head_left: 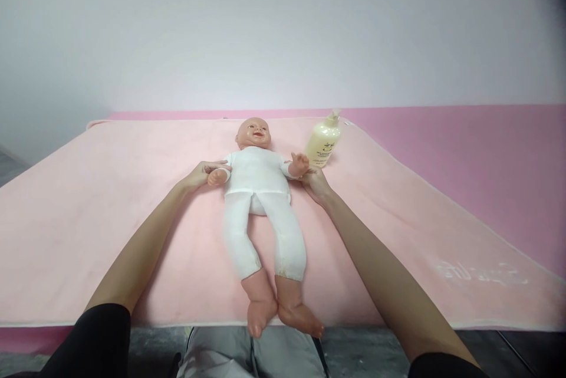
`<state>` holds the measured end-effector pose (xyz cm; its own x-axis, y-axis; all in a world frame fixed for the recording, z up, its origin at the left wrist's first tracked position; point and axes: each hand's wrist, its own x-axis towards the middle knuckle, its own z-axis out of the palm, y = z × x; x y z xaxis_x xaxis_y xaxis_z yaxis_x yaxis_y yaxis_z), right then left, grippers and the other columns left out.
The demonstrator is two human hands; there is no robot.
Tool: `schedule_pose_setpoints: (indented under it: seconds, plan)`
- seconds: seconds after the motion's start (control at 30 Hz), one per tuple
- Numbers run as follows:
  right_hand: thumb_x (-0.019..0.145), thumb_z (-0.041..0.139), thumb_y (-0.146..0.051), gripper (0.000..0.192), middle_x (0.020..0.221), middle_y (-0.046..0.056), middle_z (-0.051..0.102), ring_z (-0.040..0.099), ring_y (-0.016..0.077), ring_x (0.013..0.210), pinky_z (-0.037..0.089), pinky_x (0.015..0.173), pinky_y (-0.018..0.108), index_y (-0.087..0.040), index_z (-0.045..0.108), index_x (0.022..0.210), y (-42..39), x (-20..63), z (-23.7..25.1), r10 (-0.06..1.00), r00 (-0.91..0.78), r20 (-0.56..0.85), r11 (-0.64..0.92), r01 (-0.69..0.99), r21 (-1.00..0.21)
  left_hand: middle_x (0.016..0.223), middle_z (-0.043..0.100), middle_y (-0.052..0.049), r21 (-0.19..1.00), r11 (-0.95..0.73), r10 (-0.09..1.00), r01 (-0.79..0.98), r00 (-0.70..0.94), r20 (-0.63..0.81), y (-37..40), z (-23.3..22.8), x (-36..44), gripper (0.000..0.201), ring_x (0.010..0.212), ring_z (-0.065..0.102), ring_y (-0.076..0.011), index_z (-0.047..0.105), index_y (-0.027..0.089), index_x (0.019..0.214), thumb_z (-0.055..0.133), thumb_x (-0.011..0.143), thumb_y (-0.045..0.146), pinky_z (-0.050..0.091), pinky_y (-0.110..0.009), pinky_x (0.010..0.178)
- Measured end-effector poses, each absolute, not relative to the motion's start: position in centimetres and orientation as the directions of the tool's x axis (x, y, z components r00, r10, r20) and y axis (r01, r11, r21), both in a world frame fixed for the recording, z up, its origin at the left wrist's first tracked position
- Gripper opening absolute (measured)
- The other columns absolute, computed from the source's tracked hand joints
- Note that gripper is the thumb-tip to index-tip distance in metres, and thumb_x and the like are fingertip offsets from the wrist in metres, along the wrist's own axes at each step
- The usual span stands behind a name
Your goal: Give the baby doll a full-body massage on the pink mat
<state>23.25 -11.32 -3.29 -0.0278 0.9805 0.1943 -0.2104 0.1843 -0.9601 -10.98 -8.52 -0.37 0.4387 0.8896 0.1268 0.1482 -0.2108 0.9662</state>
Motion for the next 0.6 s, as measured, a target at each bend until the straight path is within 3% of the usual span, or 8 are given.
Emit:
schedule_pose_setpoints:
  seconds: [0.13, 0.23, 0.37, 0.6]
  plan:
    - [0.061, 0.077, -0.033, 0.024, 0.089, 0.003, 0.071, 0.064, 0.0219, 0.089, 0.05, 0.087, 0.037, -0.02, 0.071, 0.08, -10.2, 22.8, -3.6, 0.978, 0.028, 0.208, 0.207, -0.28, -0.937, 0.107, 0.071, -0.009, 0.991, -0.131, 0.942, -0.007, 0.312, 0.127, -8.1, -1.1, -9.9, 0.035, 0.109, 0.06, -0.0291, 0.076, 0.015, 0.091, 0.066, 0.059, 0.025, 0.043, -0.039, 0.097]
    - [0.065, 0.074, -0.047, 0.031, 0.081, 0.002, 0.068, 0.061, 0.0189, 0.081, 0.048, 0.079, 0.032, -0.019, 0.068, 0.076, -9.0, 22.3, -3.7, 0.965, 0.122, 0.231, 0.246, -0.129, -0.961, 0.095, 0.071, -0.007, 0.977, -0.213, 0.962, -0.013, 0.172, 0.212, -7.5, -1.5, -8.3, 0.035, 0.092, 0.062, -0.0229, 0.073, 0.014, 0.095, 0.068, 0.065, 0.032, 0.046, -0.032, 0.082]
    - [0.067, 0.066, -0.062, 0.046, 0.068, 0.001, 0.061, 0.053, 0.0148, 0.067, 0.042, 0.064, 0.027, -0.017, 0.063, 0.068, -7.3, 21.6, -3.7, 0.953, 0.153, 0.261, 0.246, 0.11, -0.963, 0.075, 0.065, -0.004, 0.949, -0.287, 0.953, 0.135, -0.062, 0.297, -6.8, -2.0, -6.5, 0.043, 0.071, 0.054, -0.0153, 0.069, 0.012, 0.086, 0.061, 0.075, 0.053, 0.04, -0.025, 0.062]
    - [0.063, 0.061, -0.072, 0.055, 0.053, -0.002, 0.046, 0.04, 0.0105, 0.053, 0.029, 0.05, 0.025, -0.018, 0.052, 0.055, -5.4, 21.2, -3.7, 0.967, 0.176, 0.183, 0.14, 0.231, -0.963, 0.053, 0.042, 0.001, 0.87, -0.223, 0.911, 0.44, -0.222, 0.346, -5.5, -2.0, -5.4, 0.048, 0.054, 0.035, -0.0106, 0.051, 0.016, 0.055, 0.053, 0.081, 0.057, 0.023, -0.027, 0.054]
